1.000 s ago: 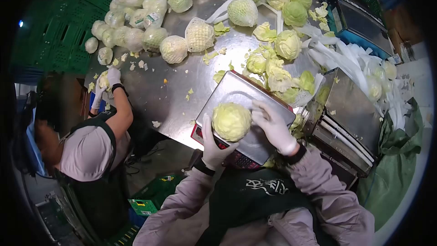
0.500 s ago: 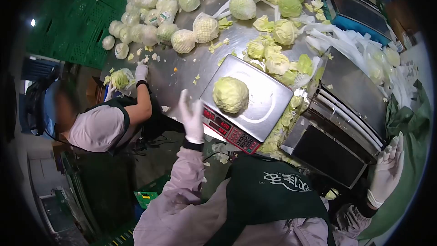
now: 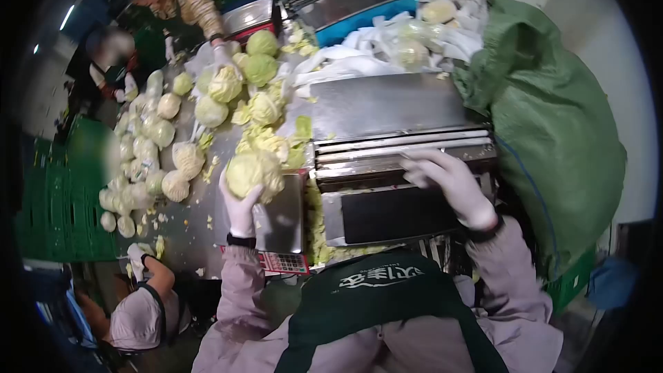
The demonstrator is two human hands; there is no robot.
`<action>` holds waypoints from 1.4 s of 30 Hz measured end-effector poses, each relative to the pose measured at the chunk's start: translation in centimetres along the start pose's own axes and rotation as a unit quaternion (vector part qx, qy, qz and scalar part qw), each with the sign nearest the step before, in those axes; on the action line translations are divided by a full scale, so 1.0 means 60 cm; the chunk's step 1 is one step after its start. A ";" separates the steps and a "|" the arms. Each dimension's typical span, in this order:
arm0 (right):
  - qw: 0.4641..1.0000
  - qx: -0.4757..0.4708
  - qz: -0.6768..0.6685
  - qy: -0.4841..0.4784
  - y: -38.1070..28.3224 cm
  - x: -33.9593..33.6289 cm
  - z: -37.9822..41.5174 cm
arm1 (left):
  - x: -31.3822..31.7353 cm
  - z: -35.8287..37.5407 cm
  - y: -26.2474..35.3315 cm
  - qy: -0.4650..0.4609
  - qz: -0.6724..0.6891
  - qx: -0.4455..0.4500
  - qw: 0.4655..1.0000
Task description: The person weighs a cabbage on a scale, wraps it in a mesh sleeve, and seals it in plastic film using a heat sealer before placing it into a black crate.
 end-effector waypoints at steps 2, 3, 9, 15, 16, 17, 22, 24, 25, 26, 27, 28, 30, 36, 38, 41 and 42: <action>0.993 -0.088 0.078 -0.032 0.010 -0.008 -0.086 | 0.163 -0.034 0.015 -0.107 0.031 0.008 0.994; 0.978 -0.156 0.135 -0.031 0.010 -0.013 -0.128 | 0.241 -0.046 0.015 -0.159 0.034 0.018 0.987; 0.992 -0.072 0.105 0.017 0.109 -0.131 -0.278 | 0.538 -0.091 -0.111 -0.304 -0.128 0.094 0.939; 0.993 -0.008 0.104 -0.058 0.156 -0.190 -0.228 | 0.572 -0.100 -0.163 -0.421 -0.080 -0.044 0.902; 0.993 -0.006 0.101 -0.061 0.154 -0.197 -0.218 | 0.555 -0.107 -0.158 -0.406 -0.103 -0.050 0.907; 0.987 -0.029 0.153 -0.046 0.140 -0.208 -0.203 | 0.533 -0.113 -0.155 -0.390 -0.128 -0.055 0.910; 0.762 -0.276 0.570 -0.133 0.093 -0.223 -0.143 | 0.448 -0.076 -0.098 -0.581 -0.396 0.167 0.692; 0.717 -0.315 0.599 -0.170 0.123 -0.216 -0.143 | 0.431 -0.026 -0.112 -0.645 -0.497 0.273 0.512; 0.663 -0.353 0.629 -0.202 0.139 -0.208 -0.138 | 0.419 -0.017 -0.144 -0.658 -0.521 0.264 0.475; 0.670 -0.357 0.618 -0.203 0.142 -0.207 -0.143 | 0.422 -0.017 -0.146 -0.649 -0.485 0.281 0.515; 0.669 -0.359 0.620 -0.202 0.145 -0.209 -0.144 | 0.421 -0.018 -0.147 -0.638 -0.446 0.297 0.553; 0.682 -0.362 0.609 -0.184 0.152 -0.216 -0.144 | 0.416 -0.012 -0.166 -0.638 -0.446 0.298 0.552; 0.751 -0.335 0.549 -0.148 0.163 -0.225 -0.136 | 0.413 -0.011 -0.182 -0.595 -0.337 0.220 0.696; 0.859 -0.096 0.433 -0.255 0.111 -0.208 -0.048 | 0.386 0.034 -0.045 -0.521 -0.394 -0.127 0.746; 0.884 -0.044 0.277 -0.373 0.003 -0.180 -0.037 | 0.404 0.004 0.022 -0.517 -0.236 -0.298 0.767; 0.931 -0.202 -0.071 -0.297 -0.112 -0.245 -0.168 | 0.449 -0.145 0.063 -0.392 0.395 -0.294 0.777; 0.949 -0.207 -0.151 -0.184 -0.108 -0.267 -0.235 | 0.473 -0.188 0.049 -0.303 0.376 -0.271 0.832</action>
Point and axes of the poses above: each hand's wrist, its own z-axis away from the middle knuckle, its own x-axis out of the palm, y = z × x, the point moved 7 cm from there along -z, towards the middle knuckle, and after that the axes turned 12 degrees about z, right-handed, at the moved point
